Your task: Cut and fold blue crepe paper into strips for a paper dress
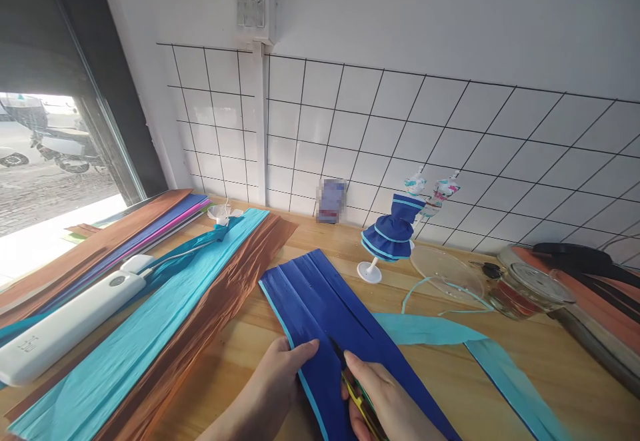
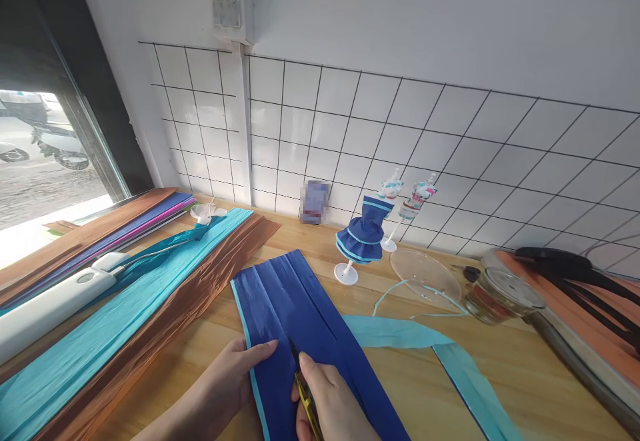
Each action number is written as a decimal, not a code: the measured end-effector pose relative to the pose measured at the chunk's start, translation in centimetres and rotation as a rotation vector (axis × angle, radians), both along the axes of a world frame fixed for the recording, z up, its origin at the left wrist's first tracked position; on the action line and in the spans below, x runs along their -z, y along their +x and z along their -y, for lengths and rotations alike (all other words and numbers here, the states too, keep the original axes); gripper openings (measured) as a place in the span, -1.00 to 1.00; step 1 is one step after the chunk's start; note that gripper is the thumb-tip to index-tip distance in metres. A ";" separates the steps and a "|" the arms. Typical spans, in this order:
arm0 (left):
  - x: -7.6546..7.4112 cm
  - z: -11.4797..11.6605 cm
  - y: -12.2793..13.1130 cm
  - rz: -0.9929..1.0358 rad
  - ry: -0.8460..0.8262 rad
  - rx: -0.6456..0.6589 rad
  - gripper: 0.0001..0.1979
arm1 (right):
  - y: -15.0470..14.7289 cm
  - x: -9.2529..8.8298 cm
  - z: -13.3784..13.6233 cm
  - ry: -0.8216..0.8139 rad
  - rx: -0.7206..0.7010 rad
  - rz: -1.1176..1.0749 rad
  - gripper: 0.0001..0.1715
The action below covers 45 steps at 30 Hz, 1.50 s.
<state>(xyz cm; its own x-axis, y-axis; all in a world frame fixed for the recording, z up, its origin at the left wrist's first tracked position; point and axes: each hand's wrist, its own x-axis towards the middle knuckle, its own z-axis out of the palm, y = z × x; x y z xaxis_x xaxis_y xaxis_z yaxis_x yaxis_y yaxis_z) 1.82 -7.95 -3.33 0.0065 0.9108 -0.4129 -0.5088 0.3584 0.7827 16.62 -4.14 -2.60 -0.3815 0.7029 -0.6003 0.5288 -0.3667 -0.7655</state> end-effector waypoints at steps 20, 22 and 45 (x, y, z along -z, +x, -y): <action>-0.3 0.0 0.2 0.018 0.037 0.019 -0.70 | -0.7 -0.5 0.1 -0.005 0.017 0.074 -0.46; -0.2 -0.1 0.1 0.026 0.041 0.025 -0.69 | -0.7 -0.4 0.1 -0.007 0.007 0.078 -0.46; 0.1 -0.1 -0.1 0.047 0.018 0.029 -0.69 | -0.3 -0.5 0.3 0.044 -0.031 0.087 -0.47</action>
<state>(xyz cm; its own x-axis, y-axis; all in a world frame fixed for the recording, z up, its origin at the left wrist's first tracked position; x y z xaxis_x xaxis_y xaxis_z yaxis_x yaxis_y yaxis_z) 1.75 -7.86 -3.47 0.0522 0.9171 -0.3953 -0.5350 0.3599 0.7643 16.28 -4.49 -2.10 -0.3511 0.7179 -0.6011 0.6049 -0.3162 -0.7309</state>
